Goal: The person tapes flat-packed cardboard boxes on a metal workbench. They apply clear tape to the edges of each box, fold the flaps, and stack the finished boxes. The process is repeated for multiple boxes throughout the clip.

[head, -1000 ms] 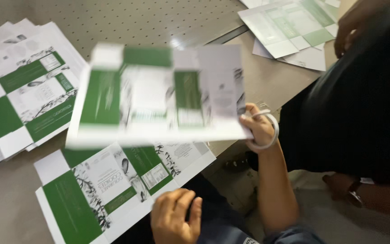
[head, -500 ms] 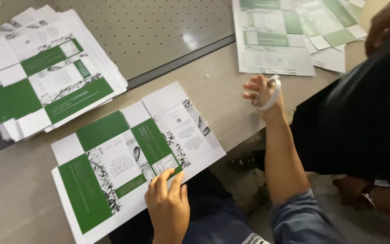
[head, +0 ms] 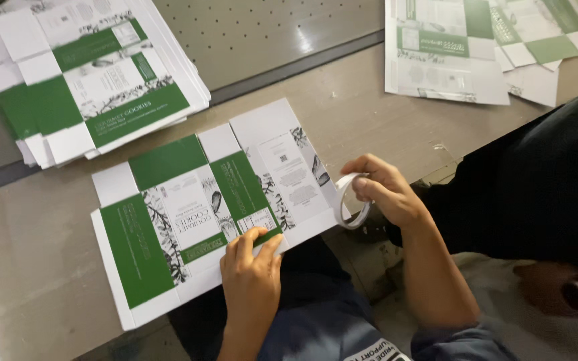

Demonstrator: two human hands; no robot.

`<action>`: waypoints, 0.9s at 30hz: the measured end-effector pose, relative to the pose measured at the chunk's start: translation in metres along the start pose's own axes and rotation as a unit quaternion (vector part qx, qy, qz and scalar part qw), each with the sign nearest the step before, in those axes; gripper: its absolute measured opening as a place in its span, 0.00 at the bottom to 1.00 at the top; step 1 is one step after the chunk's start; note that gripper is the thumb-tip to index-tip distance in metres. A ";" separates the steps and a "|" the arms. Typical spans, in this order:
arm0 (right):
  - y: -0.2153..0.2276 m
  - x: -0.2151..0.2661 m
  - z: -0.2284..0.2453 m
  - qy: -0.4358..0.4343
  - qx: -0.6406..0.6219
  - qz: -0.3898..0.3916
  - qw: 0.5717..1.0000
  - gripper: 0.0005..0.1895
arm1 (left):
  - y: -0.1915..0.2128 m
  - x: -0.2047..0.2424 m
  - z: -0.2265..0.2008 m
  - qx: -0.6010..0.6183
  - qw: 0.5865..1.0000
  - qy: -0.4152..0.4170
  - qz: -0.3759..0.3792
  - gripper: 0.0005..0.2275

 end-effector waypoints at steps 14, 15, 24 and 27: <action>-0.056 -0.013 0.029 -0.076 0.444 0.126 0.884 0.10 | -0.013 -0.031 -0.009 0.030 0.997 0.015 -0.065 0.10; -0.057 -0.016 0.030 -0.103 0.468 0.132 0.868 0.10 | -0.017 -0.034 -0.009 0.028 0.997 0.031 -0.058 0.11; -0.058 -0.021 0.035 -0.075 0.474 0.160 0.863 0.10 | -0.037 -0.030 -0.009 -0.073 0.993 0.088 -0.035 0.08; -0.061 -0.021 0.042 -0.088 0.476 0.160 0.860 0.10 | -0.043 -0.030 -0.008 -0.097 0.991 0.079 -0.049 0.08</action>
Point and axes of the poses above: each hand's wrist, its own x-axis away from the middle knuckle, its own y-axis out of the back of the hand, z = x × y, the point moved 1 cm from there along -x, towards the middle knuckle, and after that the axes turned 9 degrees about -y, right-handed, at the moved point
